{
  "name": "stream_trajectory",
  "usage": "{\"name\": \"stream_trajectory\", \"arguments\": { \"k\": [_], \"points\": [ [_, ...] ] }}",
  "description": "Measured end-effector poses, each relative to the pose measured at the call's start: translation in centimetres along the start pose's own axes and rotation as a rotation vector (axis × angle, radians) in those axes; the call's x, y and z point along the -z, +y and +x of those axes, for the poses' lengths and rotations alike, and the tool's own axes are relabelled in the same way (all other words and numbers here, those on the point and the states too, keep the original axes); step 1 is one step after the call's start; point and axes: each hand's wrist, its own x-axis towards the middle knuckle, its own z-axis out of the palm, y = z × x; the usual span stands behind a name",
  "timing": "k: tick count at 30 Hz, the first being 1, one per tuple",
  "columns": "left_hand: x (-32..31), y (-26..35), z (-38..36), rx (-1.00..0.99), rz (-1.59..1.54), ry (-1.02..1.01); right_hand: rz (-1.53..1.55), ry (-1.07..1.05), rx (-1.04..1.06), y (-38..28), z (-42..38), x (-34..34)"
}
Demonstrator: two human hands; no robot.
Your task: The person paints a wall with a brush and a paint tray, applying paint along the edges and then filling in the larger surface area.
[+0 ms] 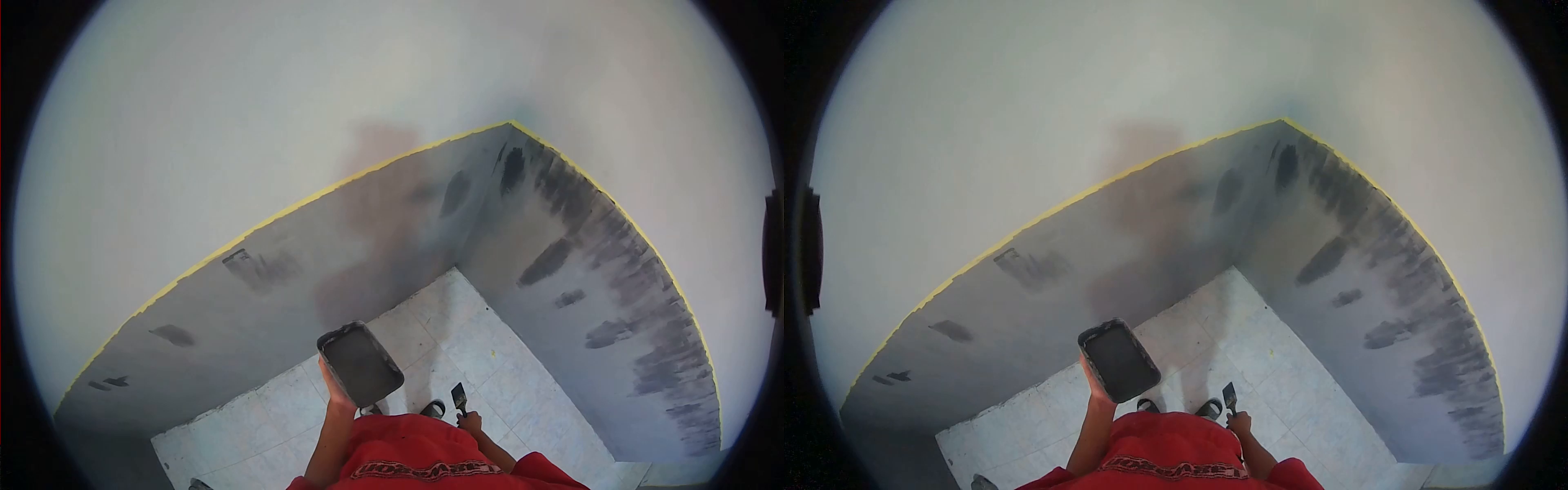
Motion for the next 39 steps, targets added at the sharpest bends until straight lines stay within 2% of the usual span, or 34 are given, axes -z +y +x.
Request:
{"name": "stream_trajectory", "arguments": {
  "k": [5,15,18,27,39],
  "points": [
    [0.6,0.2,0.1,-0.011,0.028,0.055,0.064,-0.072,-0.038,-0.8,-0.7,1.2],
    [0.5,0.2,-0.9,-0.019,0.024,0.131,-0.221,-0.075,-0.106,0.1,-0.3,1.2],
    [0.6,0.2,-1.1,-0.015,-0.004,0.132,-0.178,-0.096,-0.111,0.6,0.0,1.2],
    [1.3,0.4,-1.5,-0.010,-0.027,0.115,-0.226,-0.084,0.046,-0.9,-1.3,2.9],
    [2.2,0.6,-2.0,-0.029,-0.036,0.126,-0.192,-0.103,0.093,-1.7,-1.0,2.7]
  ]
}}
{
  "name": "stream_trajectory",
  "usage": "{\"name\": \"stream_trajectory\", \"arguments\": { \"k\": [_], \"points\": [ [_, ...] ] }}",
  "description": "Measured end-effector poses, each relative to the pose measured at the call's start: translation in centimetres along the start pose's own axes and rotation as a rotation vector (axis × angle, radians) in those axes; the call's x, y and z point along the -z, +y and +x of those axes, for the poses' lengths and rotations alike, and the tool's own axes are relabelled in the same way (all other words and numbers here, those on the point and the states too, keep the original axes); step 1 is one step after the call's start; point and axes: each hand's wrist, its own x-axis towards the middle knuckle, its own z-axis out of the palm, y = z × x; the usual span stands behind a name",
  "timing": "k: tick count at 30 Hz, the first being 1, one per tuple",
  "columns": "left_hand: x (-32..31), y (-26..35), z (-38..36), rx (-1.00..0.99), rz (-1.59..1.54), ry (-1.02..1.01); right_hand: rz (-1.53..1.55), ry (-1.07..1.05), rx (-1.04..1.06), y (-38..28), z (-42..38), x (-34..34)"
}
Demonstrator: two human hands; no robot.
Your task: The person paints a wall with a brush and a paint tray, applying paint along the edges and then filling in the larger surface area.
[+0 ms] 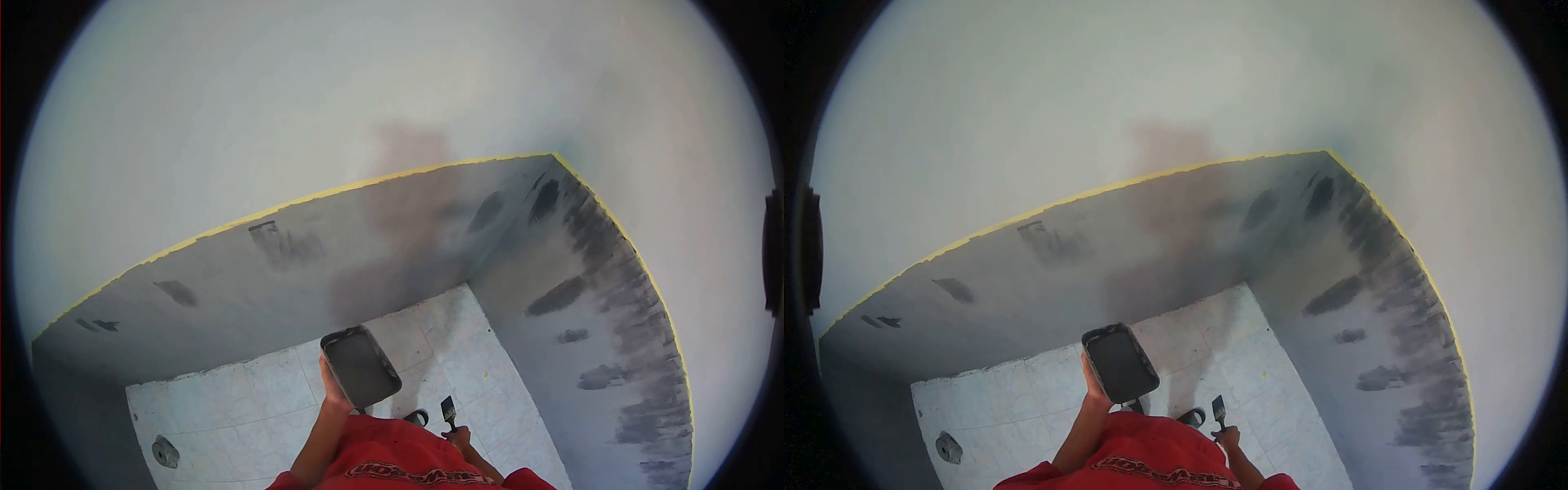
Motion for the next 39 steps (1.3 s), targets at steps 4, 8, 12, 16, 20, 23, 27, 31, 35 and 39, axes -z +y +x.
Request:
{"name": "stream_trajectory", "arguments": {
  "k": [4,8,12,16,20,23,27,31,35,39],
  "points": [
    [0.5,0.3,-0.1,-0.003,-0.018,0.008,-0.009,-0.001,-0.012,-0.1,0.0,-0.1],
    [0.4,0.3,-0.1,-0.015,-0.008,-0.026,0.002,-0.012,-0.022,0.9,0.8,-0.8],
    [0.8,0.3,0.0,-0.012,-0.003,-0.025,-0.020,0.000,-0.030,1.1,0.6,-0.9],
    [0.6,0.3,0.5,-0.002,-0.020,0.010,0.004,0.005,-0.044,1.4,1.2,-1.5],
    [0.2,0.4,0.6,0.019,-0.023,0.004,0.042,0.001,-0.075,0.7,0.5,-1.0],
    [0.3,0.5,0.6,0.034,-0.039,-0.002,0.075,0.027,-0.093,0.5,0.0,-1.1],
    [-0.4,0.9,0.3,-0.008,-0.004,0.015,0.195,0.043,-0.095,0.8,0.2,-1.4],
    [-2.0,2.2,0.8,-0.067,-0.002,-0.030,0.248,0.030,-0.161,-0.5,-0.4,-0.7],
    [-6.7,4.0,1.2,-0.164,0.102,-0.029,0.302,0.054,-0.183,-0.8,-0.3,-0.5],
    [-8.1,5.5,2.4,-0.195,0.165,-0.116,0.338,0.019,-0.213,1.5,0.7,-1.4]
  ]
}}
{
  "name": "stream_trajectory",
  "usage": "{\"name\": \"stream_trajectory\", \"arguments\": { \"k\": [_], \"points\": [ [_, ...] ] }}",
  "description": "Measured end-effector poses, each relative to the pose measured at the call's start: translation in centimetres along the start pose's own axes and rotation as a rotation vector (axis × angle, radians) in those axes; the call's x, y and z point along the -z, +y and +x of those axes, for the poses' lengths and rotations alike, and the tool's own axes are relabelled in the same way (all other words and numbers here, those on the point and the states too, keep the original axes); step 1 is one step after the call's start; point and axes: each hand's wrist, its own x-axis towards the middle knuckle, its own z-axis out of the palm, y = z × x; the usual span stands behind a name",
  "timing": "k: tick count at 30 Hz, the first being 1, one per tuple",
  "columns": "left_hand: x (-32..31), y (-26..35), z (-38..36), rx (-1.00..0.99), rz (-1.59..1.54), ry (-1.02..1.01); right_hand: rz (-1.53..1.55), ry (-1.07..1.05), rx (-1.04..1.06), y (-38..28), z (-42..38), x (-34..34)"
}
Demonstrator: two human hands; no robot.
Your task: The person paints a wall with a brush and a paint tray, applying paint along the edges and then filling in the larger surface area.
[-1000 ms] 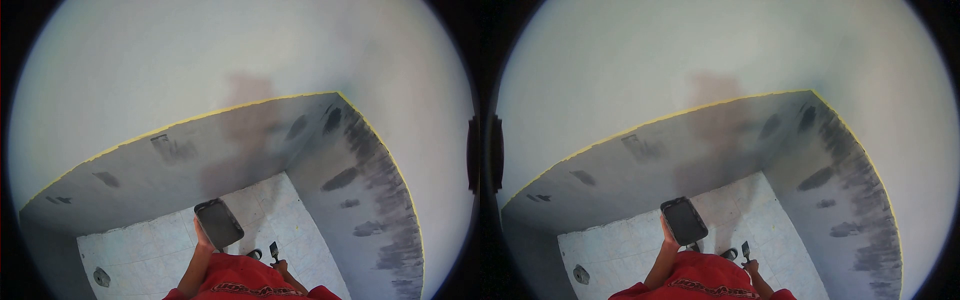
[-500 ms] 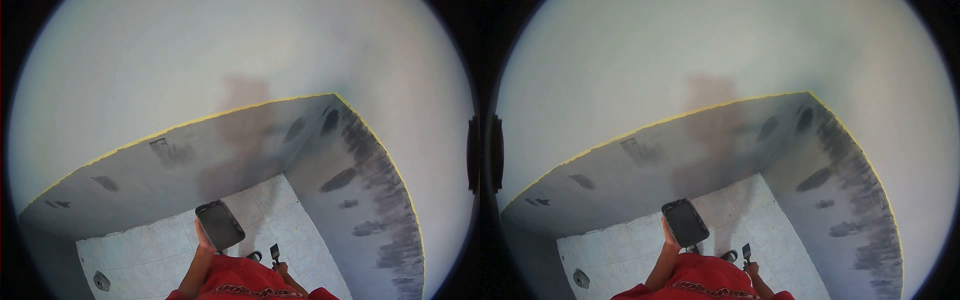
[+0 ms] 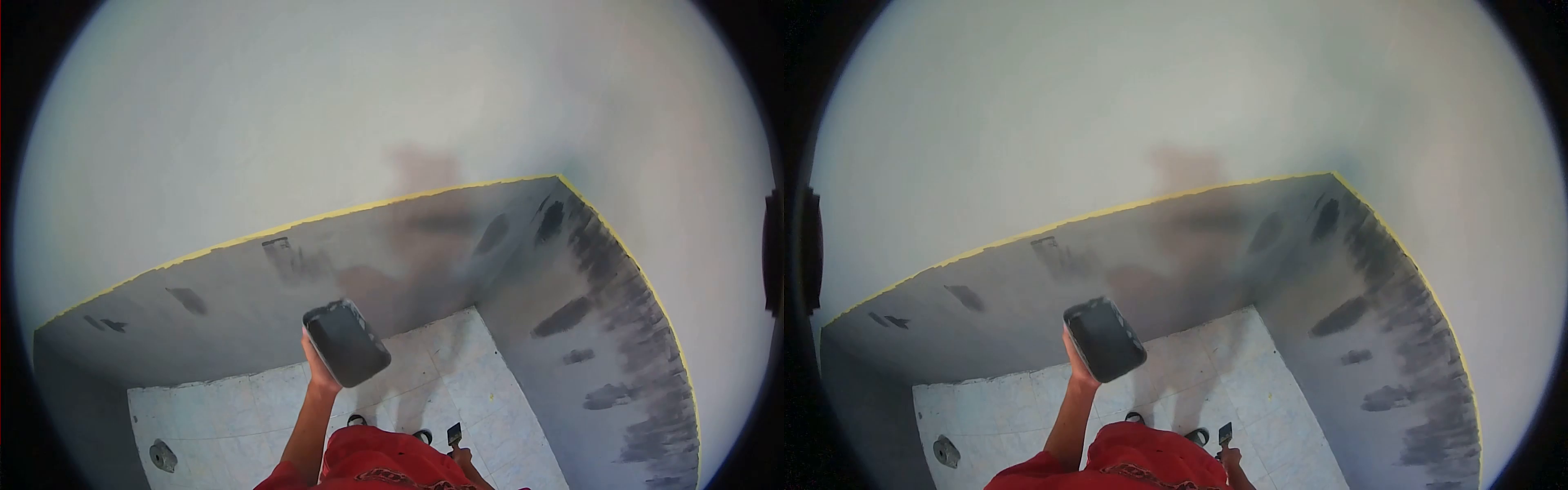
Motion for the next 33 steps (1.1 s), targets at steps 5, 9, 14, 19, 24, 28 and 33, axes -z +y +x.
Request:
{"name": "stream_trajectory", "arguments": {
  "k": [5,9,14,19,24,28,33],
  "points": [
    [-5.6,0.4,1.5,-0.038,0.032,-0.029,0.211,-0.021,0.065,2.1,1.8,-0.4],
    [-9.1,0.8,3.9,-0.092,0.043,-0.072,0.233,-0.103,-0.122,2.4,2.6,0.0],
    [-17.3,-0.3,3.9,-0.248,0.064,0.006,0.418,-0.204,-0.215,7.3,11.2,-2.6],
    [-17.7,-1.3,4.8,-0.295,0.013,0.083,0.383,-0.268,-0.370,3.1,10.0,-0.6],
    [-13.7,-0.4,9.3,-0.215,-0.064,-0.141,0.518,-0.320,-0.342,-1.4,10.1,0.8],
    [-11.6,0.0,13.0,-0.053,-0.106,-0.173,0.563,-0.261,-0.364,-4.1,8.9,0.9],
    [-5.4,-0.8,13.7,0.209,-0.179,0.000,0.480,-0.044,-0.241,-6.5,6.1,-2.3]
  ]
}}
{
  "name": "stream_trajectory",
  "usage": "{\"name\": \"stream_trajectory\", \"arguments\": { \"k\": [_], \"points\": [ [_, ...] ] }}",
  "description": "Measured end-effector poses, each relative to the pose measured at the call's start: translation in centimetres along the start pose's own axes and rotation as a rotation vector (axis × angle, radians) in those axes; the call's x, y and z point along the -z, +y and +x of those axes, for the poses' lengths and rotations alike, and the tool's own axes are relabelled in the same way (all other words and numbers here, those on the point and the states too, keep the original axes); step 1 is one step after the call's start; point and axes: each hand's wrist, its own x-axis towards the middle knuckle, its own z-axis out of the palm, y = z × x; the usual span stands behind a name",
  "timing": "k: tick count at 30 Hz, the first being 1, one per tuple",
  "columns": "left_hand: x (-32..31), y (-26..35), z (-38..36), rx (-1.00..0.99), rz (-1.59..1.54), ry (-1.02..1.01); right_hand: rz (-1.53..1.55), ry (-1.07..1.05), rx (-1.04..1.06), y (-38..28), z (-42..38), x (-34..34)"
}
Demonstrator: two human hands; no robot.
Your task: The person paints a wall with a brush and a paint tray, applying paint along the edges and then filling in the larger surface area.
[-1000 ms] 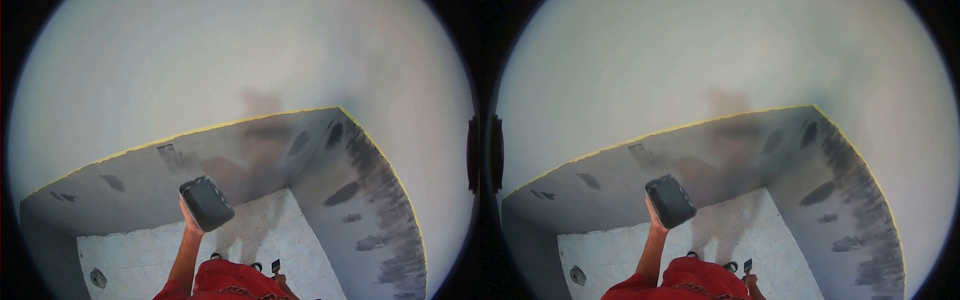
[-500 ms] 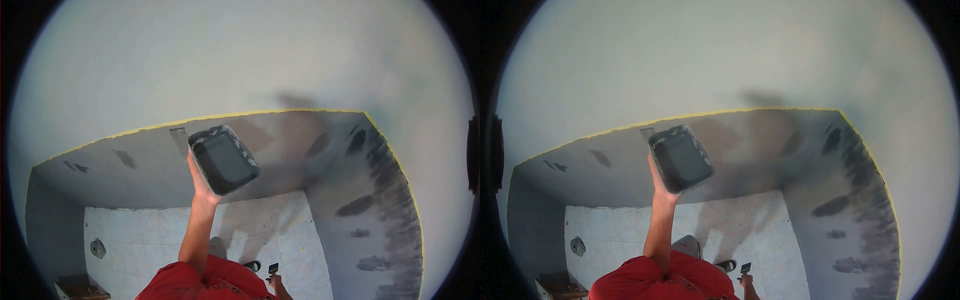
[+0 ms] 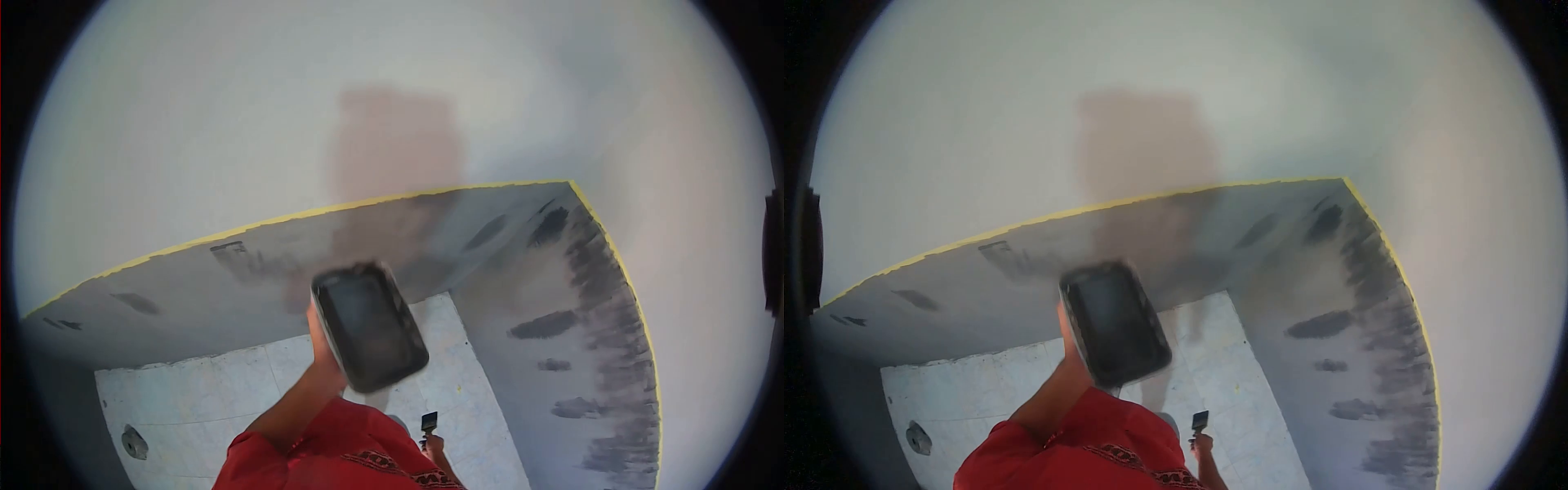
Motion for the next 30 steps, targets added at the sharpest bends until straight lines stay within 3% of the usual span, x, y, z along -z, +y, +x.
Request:
{"name": "stream_trajectory", "arguments": {
  "k": [1,3,7,13,20,26,28,30],
  "points": [
    [1.0,-0.2,-1.0,0.044,-0.054,0.007,-0.055,-0.017,0.100,0.0,-0.5,-0.3],
    [1.2,-0.5,-4.2,0.152,-0.158,0.033,0.064,0.008,0.100,2.1,0.6,-1.4],
    [2.0,0.6,-5.3,0.187,-0.202,0.028,0.184,0.042,0.098,2.4,0.3,-4.0],
    [6.3,0.7,-3.3,0.167,-0.447,-0.149,0.092,0.070,0.158,-2.6,-1.3,-4.8],
    [10.3,1.4,-1.6,0.153,-0.215,0.138,-0.002,0.103,0.372,-12.3,-3.7,-6.5],
    [10.1,1.4,-0.9,0.214,-0.334,-0.038,-0.033,-0.023,0.466,-14.8,-1.7,-11.0],
    [10.9,1.3,-0.8,0.264,-0.330,-0.003,-0.149,-0.028,0.572,-14.9,-1.2,-13.3],
    [11.3,1.5,-1.2,0.292,-0.239,0.053,-0.230,-0.006,0.830,-14.4,-2.2,-15.6]
  ]
}}
